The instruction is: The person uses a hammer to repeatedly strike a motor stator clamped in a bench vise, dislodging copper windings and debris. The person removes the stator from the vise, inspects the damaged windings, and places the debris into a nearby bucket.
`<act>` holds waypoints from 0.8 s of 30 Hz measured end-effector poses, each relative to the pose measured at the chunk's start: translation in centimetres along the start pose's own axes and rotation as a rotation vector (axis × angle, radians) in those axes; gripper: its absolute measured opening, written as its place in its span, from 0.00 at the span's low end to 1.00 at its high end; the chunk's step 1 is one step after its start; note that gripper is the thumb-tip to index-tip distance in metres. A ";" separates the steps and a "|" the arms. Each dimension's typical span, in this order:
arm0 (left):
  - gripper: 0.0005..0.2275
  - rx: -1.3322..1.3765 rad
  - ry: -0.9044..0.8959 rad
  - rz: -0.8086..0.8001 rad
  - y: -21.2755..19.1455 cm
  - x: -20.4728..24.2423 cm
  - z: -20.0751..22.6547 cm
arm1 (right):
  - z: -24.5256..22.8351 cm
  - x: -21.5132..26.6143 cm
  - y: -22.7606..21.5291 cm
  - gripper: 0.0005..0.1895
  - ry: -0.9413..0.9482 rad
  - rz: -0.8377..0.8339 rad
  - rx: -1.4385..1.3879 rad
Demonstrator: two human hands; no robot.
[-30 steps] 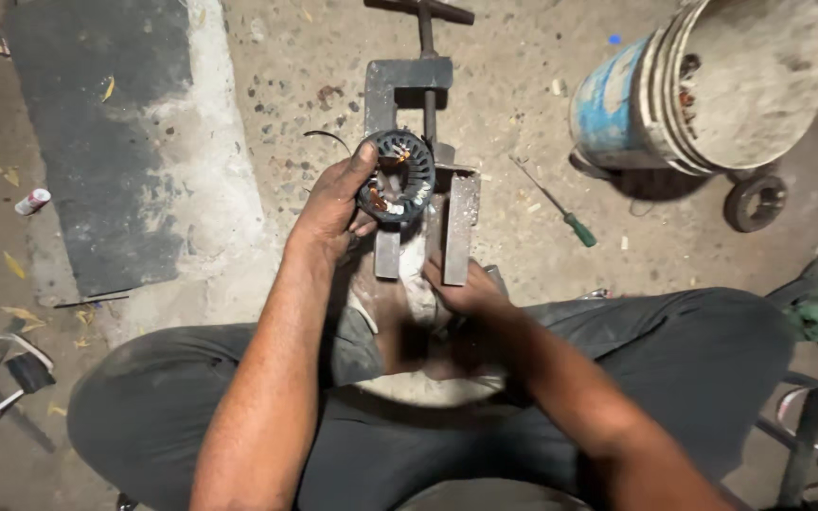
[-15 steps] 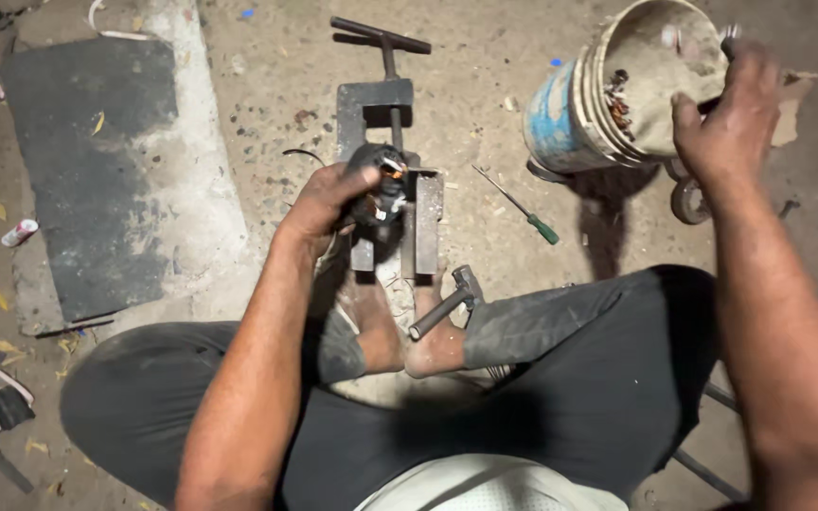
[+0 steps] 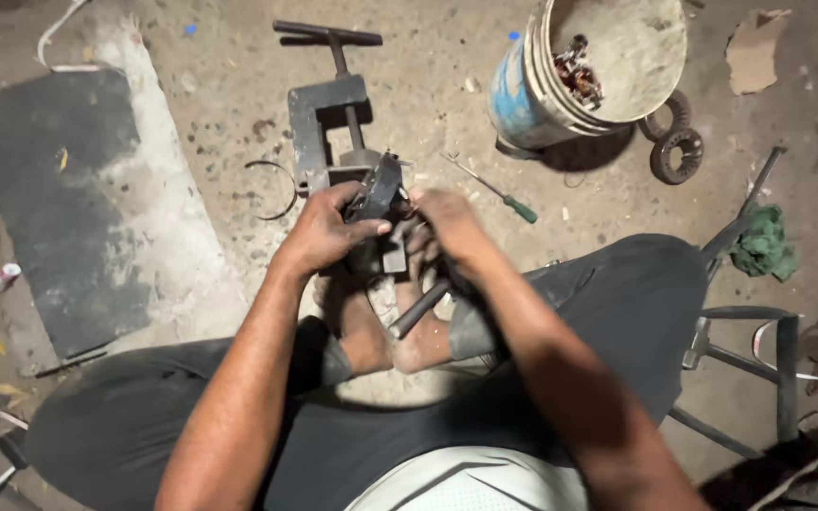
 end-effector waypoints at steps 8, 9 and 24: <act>0.17 0.224 -0.099 0.145 -2.4 -0.4 -2.1 | 0.5 0.2 -7.3 0.12 -0.061 0.311 0.023; 0.15 0.269 -0.101 0.180 -3.8 -0.5 -2.3 | 0.0 0.2 -10.0 0.11 -0.049 0.380 0.069; 0.20 0.923 -0.141 -0.207 -3.7 1.1 -3.0 | -5.0 0.2 -17.8 0.08 -0.465 0.319 0.676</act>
Point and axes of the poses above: each hand's wrist, its own x-axis away from the middle knuckle, its own y-axis out of the palm, z = x × y, the point moved 9 cm from there along -x, towards the middle knuckle, and after that the axes turned 11 degrees about -y, right-handed, at the moved point
